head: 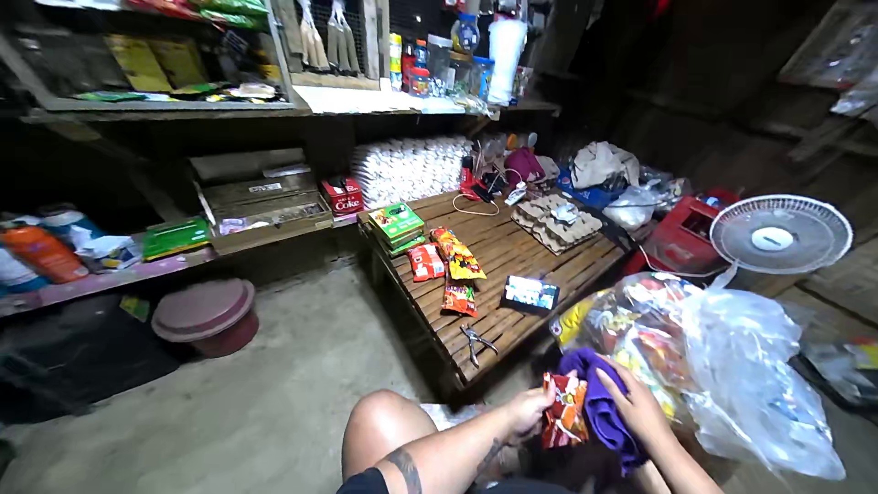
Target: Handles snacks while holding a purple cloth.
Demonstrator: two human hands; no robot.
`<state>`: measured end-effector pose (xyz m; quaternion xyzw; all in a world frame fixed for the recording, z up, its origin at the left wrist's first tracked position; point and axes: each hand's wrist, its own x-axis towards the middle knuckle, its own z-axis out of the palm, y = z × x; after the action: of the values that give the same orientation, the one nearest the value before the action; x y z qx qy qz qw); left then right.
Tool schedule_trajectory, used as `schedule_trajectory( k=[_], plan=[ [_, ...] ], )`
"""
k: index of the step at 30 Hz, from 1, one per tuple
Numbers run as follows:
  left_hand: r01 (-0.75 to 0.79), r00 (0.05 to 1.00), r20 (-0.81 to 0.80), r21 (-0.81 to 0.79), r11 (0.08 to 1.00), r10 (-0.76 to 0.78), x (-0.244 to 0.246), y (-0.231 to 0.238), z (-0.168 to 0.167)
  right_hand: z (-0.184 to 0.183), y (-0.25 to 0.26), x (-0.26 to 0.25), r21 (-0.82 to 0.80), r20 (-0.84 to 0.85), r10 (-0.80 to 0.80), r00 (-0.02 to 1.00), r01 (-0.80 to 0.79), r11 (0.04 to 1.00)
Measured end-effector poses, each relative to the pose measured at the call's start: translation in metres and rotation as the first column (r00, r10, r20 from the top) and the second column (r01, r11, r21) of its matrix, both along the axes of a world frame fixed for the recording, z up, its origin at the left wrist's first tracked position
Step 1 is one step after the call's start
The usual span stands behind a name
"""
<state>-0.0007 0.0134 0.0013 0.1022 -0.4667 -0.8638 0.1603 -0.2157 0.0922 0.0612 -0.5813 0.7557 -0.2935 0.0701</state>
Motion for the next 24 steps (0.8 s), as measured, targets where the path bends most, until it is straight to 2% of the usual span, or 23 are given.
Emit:
schedule_trajectory(
  k=[3,6,9,13,15,18,21,24],
  plan=[
    [-0.005,1.000,-0.022,0.033,0.999,0.006,-0.001,0.000,-0.002,-0.003,0.007,-0.003,-0.026,-0.025,-0.040,0.999,0.039,0.999],
    [-0.034,0.999,0.024,0.027,0.999,0.034,-0.002,0.000,-0.001,-0.012,0.009,0.032,-0.150,-0.153,0.020,0.988,-0.043,0.988],
    [-0.065,0.998,0.014,0.000,0.998,0.065,-0.001,0.004,0.003,-0.012,0.008,0.063,-0.182,-0.156,0.064,0.986,-0.092,0.979],
    [-0.052,0.998,-0.032,-0.063,0.997,0.050,-0.001,0.012,-0.001,-0.006,0.002,0.038,-0.110,-0.166,0.115,0.979,-0.134,0.985],
    [-0.019,0.998,-0.062,-0.107,0.994,0.012,0.000,0.009,0.001,0.002,0.000,0.018,-0.066,-0.138,0.047,0.989,-0.056,0.996],
    [0.014,0.989,-0.146,-0.088,0.996,-0.026,0.003,0.006,0.004,0.015,0.002,-0.006,-0.065,0.052,-0.140,0.989,0.143,0.988],
    [0.027,0.971,-0.238,0.010,1.000,-0.024,0.000,0.007,0.002,0.010,0.008,-0.014,-0.237,0.226,-0.236,0.945,0.288,0.928],
    [-0.036,0.955,-0.282,0.204,0.978,0.094,-0.005,0.008,0.000,-0.011,0.011,0.002,-0.498,0.071,-0.174,0.982,0.186,0.847]
  ],
)
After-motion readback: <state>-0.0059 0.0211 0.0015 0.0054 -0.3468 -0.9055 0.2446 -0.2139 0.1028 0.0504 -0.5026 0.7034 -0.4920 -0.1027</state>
